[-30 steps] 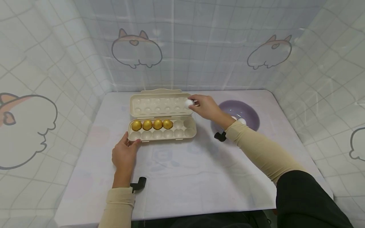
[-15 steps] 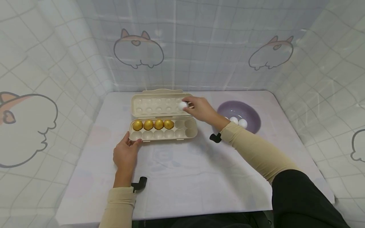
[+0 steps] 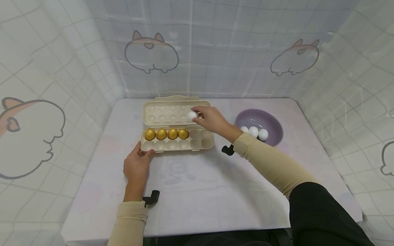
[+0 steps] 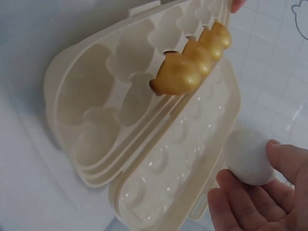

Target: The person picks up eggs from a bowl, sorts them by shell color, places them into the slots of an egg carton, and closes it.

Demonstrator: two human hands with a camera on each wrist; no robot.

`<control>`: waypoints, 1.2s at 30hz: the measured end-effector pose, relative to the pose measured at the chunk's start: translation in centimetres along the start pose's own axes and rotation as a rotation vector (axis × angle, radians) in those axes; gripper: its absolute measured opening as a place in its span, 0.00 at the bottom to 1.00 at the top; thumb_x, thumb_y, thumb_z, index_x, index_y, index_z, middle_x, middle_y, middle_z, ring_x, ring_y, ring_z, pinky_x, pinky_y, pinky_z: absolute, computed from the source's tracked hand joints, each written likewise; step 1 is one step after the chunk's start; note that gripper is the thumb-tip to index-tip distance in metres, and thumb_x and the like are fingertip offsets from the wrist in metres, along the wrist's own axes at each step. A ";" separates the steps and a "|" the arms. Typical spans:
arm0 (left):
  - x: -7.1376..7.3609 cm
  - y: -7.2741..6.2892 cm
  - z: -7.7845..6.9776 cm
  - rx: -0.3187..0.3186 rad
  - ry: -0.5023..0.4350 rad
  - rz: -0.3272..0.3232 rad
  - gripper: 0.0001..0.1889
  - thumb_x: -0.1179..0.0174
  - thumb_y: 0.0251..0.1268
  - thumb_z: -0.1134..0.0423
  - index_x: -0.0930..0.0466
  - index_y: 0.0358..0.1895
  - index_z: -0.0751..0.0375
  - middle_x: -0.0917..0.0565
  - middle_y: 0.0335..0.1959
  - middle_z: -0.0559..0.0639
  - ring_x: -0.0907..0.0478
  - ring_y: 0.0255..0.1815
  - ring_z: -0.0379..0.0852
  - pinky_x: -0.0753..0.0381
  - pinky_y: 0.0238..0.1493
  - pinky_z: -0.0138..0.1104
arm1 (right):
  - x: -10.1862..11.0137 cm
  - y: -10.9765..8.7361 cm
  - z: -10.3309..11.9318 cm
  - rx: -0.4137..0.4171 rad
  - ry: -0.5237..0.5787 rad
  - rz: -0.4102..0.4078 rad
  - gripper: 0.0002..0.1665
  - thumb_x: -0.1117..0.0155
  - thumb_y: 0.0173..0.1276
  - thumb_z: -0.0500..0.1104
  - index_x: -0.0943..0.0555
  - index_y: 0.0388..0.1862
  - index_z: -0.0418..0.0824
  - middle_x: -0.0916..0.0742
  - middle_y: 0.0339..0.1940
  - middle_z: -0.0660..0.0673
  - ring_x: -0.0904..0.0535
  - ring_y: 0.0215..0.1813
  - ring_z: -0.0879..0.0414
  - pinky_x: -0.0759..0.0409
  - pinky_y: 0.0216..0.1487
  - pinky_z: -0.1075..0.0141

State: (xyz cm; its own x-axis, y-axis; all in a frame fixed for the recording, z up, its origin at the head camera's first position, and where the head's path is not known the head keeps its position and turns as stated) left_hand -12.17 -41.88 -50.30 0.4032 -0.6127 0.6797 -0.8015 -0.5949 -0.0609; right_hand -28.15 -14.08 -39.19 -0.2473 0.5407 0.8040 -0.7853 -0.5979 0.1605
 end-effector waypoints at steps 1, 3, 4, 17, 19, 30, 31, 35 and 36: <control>0.0 0.0 0.0 -0.001 0.000 0.000 0.43 0.28 0.69 0.46 0.39 0.83 0.43 0.20 0.71 0.55 0.24 0.76 0.60 0.29 0.74 0.61 | -0.1 0.0 0.1 0.001 0.000 -0.001 0.28 0.31 0.77 0.45 0.21 0.72 0.39 0.12 0.66 0.42 0.11 0.60 0.49 0.14 0.63 0.56; 0.0 0.0 0.0 -0.004 0.000 -0.002 0.43 0.28 0.69 0.46 0.39 0.83 0.43 0.20 0.71 0.55 0.24 0.76 0.60 0.29 0.74 0.61 | -0.3 0.2 0.3 0.005 0.006 0.003 0.27 0.31 0.76 0.45 0.20 0.71 0.39 0.12 0.66 0.43 0.11 0.60 0.50 0.15 0.64 0.56; 0.0 0.0 0.0 -0.005 0.001 -0.003 0.43 0.28 0.69 0.46 0.39 0.83 0.43 0.20 0.71 0.55 0.24 0.76 0.60 0.29 0.73 0.61 | -0.4 0.2 0.4 0.009 0.008 0.005 0.27 0.31 0.76 0.45 0.20 0.71 0.39 0.12 0.66 0.43 0.11 0.61 0.50 0.15 0.65 0.56; 0.2 -0.2 0.0 -0.011 0.006 0.006 0.43 0.29 0.69 0.47 0.39 0.83 0.44 0.20 0.71 0.55 0.24 0.76 0.61 0.29 0.73 0.61 | -1.5 0.8 1.4 0.034 -0.006 0.017 0.25 0.30 0.76 0.45 0.18 0.68 0.41 0.10 0.62 0.44 0.12 0.60 0.52 0.16 0.65 0.56; 0.2 -0.1 -0.1 -0.009 0.007 0.008 0.43 0.28 0.69 0.47 0.39 0.83 0.44 0.19 0.71 0.56 0.24 0.76 0.61 0.28 0.73 0.61 | -1.6 0.9 1.5 0.042 -0.012 0.018 0.25 0.30 0.76 0.45 0.18 0.68 0.41 0.10 0.61 0.44 0.12 0.60 0.52 0.16 0.65 0.56; 0.5 -0.5 -0.4 -0.015 0.005 0.005 0.43 0.28 0.69 0.47 0.38 0.83 0.46 0.18 0.70 0.56 0.25 0.76 0.60 0.27 0.72 0.60 | -2.4 1.2 2.7 0.053 -0.014 0.045 0.25 0.31 0.76 0.45 0.19 0.69 0.41 0.10 0.61 0.44 0.13 0.61 0.52 0.16 0.65 0.56; 0.5 -0.5 -0.4 -0.014 0.005 0.005 0.43 0.28 0.69 0.47 0.38 0.83 0.46 0.18 0.70 0.56 0.25 0.76 0.60 0.27 0.72 0.60 | -2.4 1.2 2.8 0.054 -0.009 0.049 0.25 0.31 0.76 0.45 0.19 0.69 0.41 0.10 0.61 0.44 0.13 0.61 0.52 0.16 0.65 0.56; 0.5 -0.5 -0.4 -0.019 0.005 0.003 0.43 0.28 0.68 0.47 0.37 0.83 0.47 0.18 0.69 0.57 0.24 0.76 0.61 0.27 0.71 0.60 | -2.8 1.4 3.2 0.054 -0.008 0.059 0.24 0.31 0.76 0.44 0.19 0.68 0.42 0.10 0.61 0.45 0.13 0.61 0.52 0.16 0.65 0.57; 0.5 -0.5 -0.4 -0.018 0.007 0.004 0.43 0.28 0.68 0.46 0.37 0.83 0.46 0.18 0.69 0.57 0.24 0.76 0.61 0.27 0.71 0.60 | -2.9 1.5 3.3 0.055 -0.009 0.061 0.24 0.31 0.76 0.44 0.19 0.68 0.43 0.10 0.61 0.46 0.13 0.61 0.52 0.16 0.65 0.58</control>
State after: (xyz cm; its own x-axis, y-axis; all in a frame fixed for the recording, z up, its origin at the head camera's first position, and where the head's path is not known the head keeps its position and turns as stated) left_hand -11.77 -41.67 -49.59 0.3970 -0.6114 0.6846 -0.8111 -0.5828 -0.0502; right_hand -26.71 -18.47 -39.36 -0.2881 0.4969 0.8186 -0.7366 -0.6612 0.1421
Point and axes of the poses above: each hand's wrist, its own y-axis towards the middle knuckle, its own x-axis out of the back of the hand, z = x × y, the point moved 2 cm from there along y, towards the middle knuckle
